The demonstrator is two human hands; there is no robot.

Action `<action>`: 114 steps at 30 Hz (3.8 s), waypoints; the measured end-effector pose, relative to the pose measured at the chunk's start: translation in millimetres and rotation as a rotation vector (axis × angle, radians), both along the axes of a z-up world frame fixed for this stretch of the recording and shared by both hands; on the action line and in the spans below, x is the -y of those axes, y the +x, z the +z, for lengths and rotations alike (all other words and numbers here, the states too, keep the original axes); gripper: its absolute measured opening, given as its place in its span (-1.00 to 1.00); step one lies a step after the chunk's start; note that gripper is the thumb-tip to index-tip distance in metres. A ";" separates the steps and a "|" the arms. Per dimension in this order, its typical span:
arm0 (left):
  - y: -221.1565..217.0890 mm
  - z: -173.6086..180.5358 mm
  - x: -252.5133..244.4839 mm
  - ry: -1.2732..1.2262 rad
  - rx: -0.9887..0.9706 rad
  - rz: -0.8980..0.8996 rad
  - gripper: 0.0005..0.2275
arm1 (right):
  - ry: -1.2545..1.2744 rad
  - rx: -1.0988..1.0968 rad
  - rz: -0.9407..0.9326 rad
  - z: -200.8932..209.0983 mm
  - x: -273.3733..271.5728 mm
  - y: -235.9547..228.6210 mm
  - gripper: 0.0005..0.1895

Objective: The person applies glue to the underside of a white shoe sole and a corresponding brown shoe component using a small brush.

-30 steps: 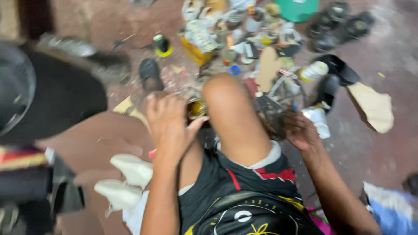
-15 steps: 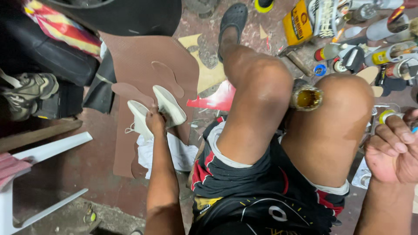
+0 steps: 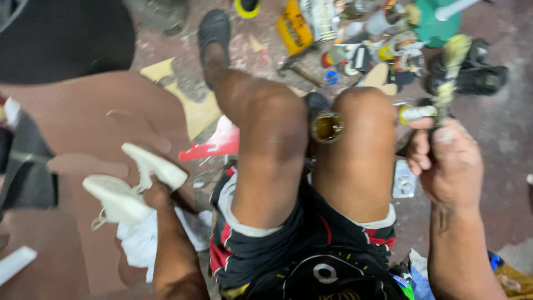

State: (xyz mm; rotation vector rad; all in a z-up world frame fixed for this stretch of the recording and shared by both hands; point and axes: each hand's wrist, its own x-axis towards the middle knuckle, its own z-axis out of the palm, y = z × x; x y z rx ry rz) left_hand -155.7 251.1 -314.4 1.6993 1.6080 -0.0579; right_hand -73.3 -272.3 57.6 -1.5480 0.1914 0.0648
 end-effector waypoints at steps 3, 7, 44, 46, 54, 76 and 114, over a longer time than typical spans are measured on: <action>4.0 -1.1 -7.1 -0.050 0.107 0.061 -0.28 | -0.368 -0.092 0.015 23.2 -20.2 -2.8 -0.64; 4.1 4.8 -11.7 -0.260 0.469 0.315 -0.37 | -1.029 0.183 0.275 63.4 -33.2 1.8 -0.67; 55.5 238.9 84.2 -0.924 1.465 -0.119 -0.36 | -0.701 0.061 0.950 50.7 -10.1 119.7 -0.69; 65.4 243.6 91.1 -0.885 1.445 -0.078 -0.36 | -0.660 0.025 0.895 29.2 1.0 110.8 -0.69; 92.9 292.0 144.3 -1.096 1.540 -0.265 -0.41 | 0.088 -0.381 0.679 -22.7 56.5 40.0 -0.63; 66.7 298.1 134.1 -1.225 1.171 -0.415 -0.27 | -0.580 0.439 0.527 51.3 -45.3 33.0 -0.62; 66.1 268.5 128.4 -1.243 1.114 -0.453 -0.27 | -0.704 0.504 0.693 27.2 -98.2 53.3 -0.51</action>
